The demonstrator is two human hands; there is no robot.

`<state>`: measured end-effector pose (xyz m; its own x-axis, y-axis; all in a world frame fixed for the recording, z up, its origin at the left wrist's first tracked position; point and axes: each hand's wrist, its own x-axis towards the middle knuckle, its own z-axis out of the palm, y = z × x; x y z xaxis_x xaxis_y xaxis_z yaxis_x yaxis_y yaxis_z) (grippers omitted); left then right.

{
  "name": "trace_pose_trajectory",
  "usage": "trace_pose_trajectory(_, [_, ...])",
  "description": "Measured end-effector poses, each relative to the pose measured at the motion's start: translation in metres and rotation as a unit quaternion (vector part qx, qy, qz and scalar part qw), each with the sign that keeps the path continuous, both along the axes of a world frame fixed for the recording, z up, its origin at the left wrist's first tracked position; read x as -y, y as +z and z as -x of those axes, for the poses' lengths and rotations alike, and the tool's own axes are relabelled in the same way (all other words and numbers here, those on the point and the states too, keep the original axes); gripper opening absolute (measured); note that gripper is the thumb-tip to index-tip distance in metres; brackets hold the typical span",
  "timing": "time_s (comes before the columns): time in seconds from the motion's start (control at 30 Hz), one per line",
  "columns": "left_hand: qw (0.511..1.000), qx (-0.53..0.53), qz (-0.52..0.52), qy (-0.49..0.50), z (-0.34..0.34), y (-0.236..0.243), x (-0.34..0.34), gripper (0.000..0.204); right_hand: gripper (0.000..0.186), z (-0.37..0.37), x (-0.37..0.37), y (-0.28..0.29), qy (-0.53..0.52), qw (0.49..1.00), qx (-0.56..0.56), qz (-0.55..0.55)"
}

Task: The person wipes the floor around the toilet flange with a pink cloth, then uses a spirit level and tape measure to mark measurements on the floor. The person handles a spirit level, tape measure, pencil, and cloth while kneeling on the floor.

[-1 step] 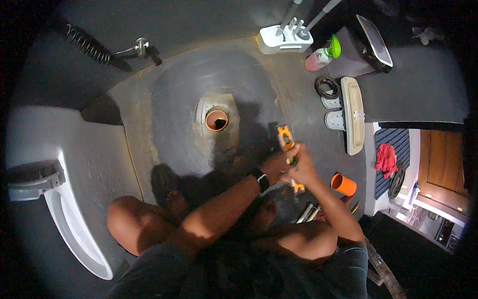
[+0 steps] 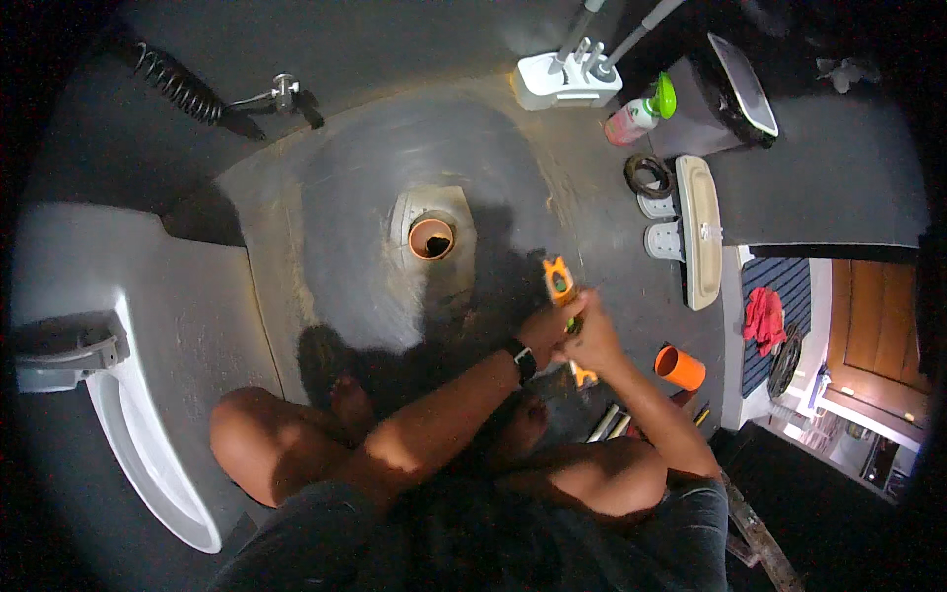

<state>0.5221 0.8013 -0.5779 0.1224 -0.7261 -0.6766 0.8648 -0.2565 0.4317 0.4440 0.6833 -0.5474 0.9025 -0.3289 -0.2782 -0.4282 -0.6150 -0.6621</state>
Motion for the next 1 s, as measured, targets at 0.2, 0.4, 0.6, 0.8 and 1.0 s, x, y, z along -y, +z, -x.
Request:
trace_pose_trajectory(0.2, [0.998,-0.027,-0.044,0.043,0.011,-0.048,-0.015,0.070,0.047,0.006,-0.004,-0.026,-0.057,0.971,-0.030,-0.228])
trace_pose_trajectory(0.4, [0.995,0.021,0.014,0.093,0.013,-0.039,-0.006,0.066,0.032,0.010,-0.004,-0.053,-0.296,0.879,0.050,-0.371])
trace_pose_trajectory(0.6, [0.993,0.110,0.008,0.048,0.021,-0.047,-0.008,0.065,0.028,0.029,0.004,-0.051,-0.162,0.968,0.099,-0.164])
trace_pose_trajectory(0.8, [0.967,0.255,0.004,-0.010,0.020,-0.069,-0.007,0.068,0.016,0.027,0.015,-0.062,-0.229,0.925,0.175,-0.248])
trace_pose_trajectory(1.0, [0.996,0.088,0.015,0.019,-0.005,-0.056,-0.023,0.071,0.013,0.038,0.035,-0.036,-0.295,0.884,0.052,-0.360])
